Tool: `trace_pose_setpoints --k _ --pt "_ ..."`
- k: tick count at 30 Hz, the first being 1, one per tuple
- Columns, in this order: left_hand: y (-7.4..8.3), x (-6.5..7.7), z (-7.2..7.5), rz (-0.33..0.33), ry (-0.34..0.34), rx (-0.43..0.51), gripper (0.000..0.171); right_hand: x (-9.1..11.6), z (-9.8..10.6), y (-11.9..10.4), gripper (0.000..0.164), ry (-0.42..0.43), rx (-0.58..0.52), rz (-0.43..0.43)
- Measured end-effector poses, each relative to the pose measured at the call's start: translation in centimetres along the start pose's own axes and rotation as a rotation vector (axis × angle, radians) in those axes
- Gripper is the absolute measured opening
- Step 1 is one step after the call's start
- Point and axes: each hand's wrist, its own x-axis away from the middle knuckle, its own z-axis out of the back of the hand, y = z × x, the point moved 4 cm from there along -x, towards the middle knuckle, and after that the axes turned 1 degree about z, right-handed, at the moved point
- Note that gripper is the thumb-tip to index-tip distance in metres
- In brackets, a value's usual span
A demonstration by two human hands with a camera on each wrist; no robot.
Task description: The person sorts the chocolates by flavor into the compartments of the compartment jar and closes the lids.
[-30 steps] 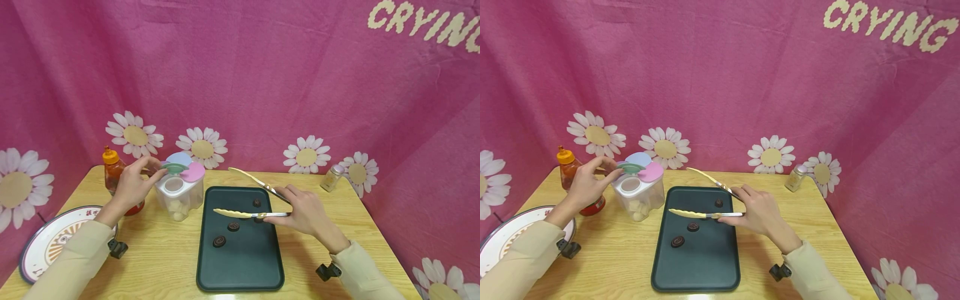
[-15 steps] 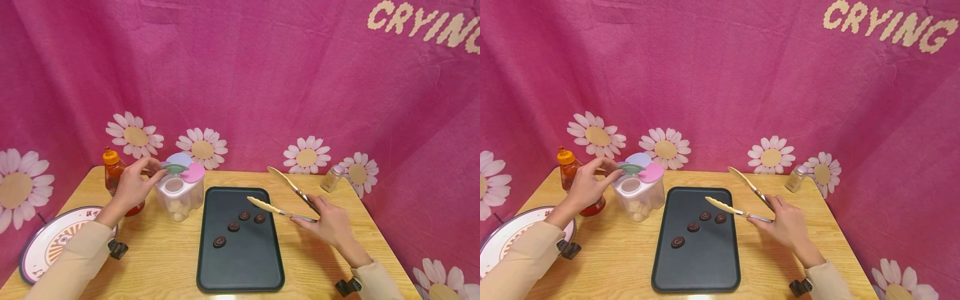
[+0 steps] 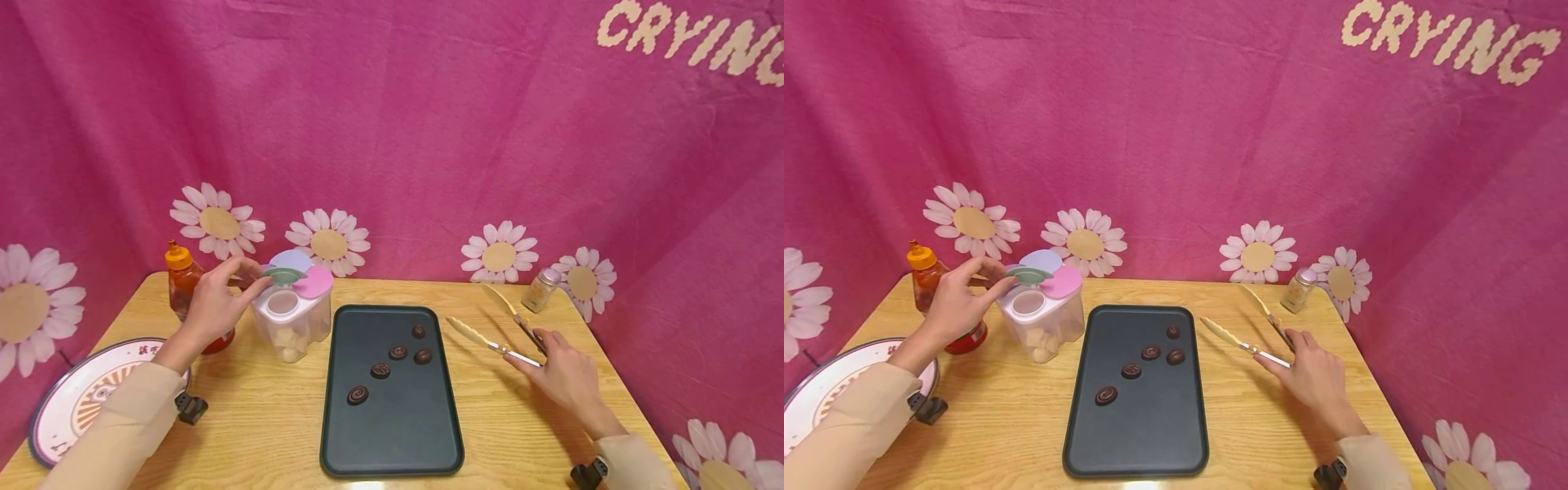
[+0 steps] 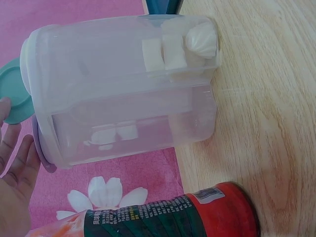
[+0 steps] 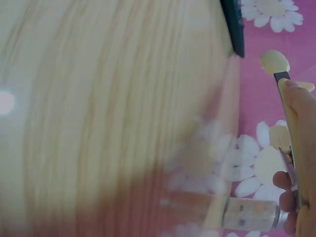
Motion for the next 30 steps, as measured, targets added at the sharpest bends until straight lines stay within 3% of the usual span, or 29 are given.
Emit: trace_pose_setpoints --k 10,18,25,30 --pt "0.0 0.0 -0.1 0.008 -0.013 0.002 0.022 0.4 -1.1 1.1 0.08 -0.135 0.008 -0.062" --pt "0.0 0.1 0.0 0.007 -0.007 0.001 0.022 0.7 -1.7 1.1 0.075 -0.179 0.085 -0.014" --pt "-0.1 0.1 0.0 0.011 -0.01 -0.003 0.022 1.1 -1.9 1.2 0.067 -0.277 0.108 -0.009" --pt "0.0 0.1 0.0 0.008 -0.009 -0.003 0.022 1.3 -1.8 1.1 0.064 -0.275 0.132 0.033"
